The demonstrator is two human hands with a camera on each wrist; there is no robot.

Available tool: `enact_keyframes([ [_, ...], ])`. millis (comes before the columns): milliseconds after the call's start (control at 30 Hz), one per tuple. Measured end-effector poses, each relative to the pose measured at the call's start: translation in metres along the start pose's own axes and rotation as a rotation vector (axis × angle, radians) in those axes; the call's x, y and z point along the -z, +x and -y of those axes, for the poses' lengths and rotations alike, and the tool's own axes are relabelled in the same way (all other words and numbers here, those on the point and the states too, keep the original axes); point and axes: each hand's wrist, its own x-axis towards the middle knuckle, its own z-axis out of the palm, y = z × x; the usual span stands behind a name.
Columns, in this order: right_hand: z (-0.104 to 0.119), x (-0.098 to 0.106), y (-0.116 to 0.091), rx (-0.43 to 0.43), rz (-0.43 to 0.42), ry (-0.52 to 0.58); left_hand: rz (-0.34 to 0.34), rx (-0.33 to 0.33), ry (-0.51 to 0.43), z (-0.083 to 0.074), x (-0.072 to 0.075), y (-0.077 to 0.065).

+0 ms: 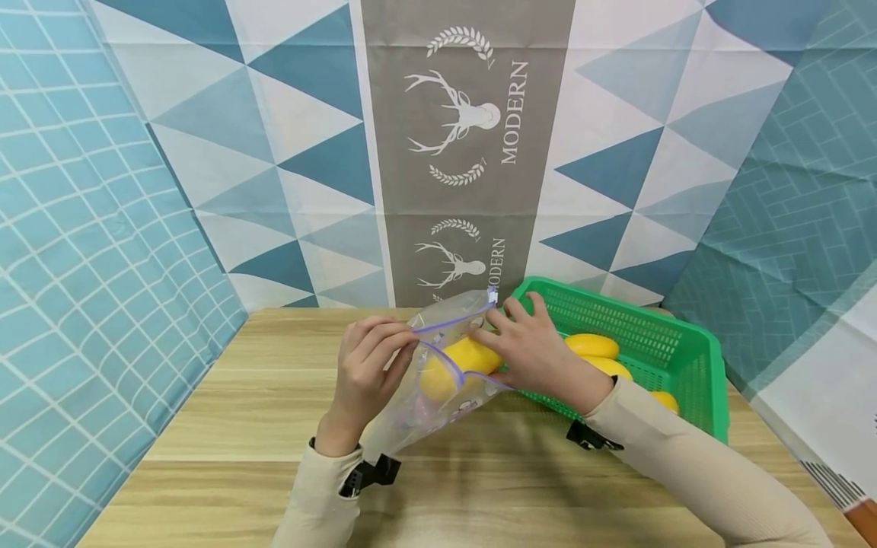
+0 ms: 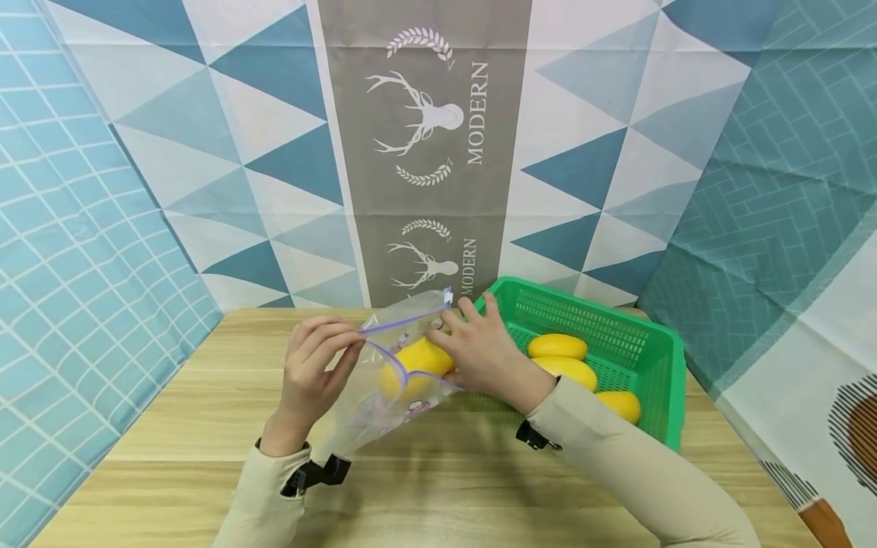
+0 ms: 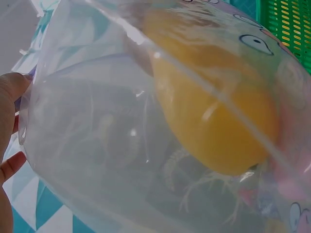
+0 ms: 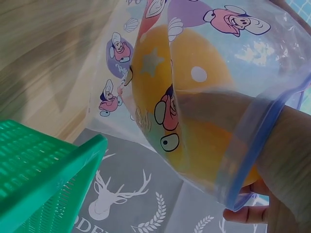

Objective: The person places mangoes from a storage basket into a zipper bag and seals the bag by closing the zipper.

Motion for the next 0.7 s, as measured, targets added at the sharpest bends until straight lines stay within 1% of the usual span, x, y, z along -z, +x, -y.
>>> enact_keyframes([
  [467, -0.0028, 0.0025, -0.0008, 0.0, 0.001, -0.001, 0.003, -0.005, 0.001, 0.0004, 0.0, -0.0001],
  [567, -0.0034, 0.0016, -0.0011, 0.007, -0.008, -0.001, 0.004, -0.008, 0.005, 0.0007, -0.0002, 0.0],
  [700, -0.0044, -0.0001, -0.0009, 0.008, -0.042, 0.012, 0.004, -0.008, 0.011, 0.0013, -0.0006, 0.0005],
])
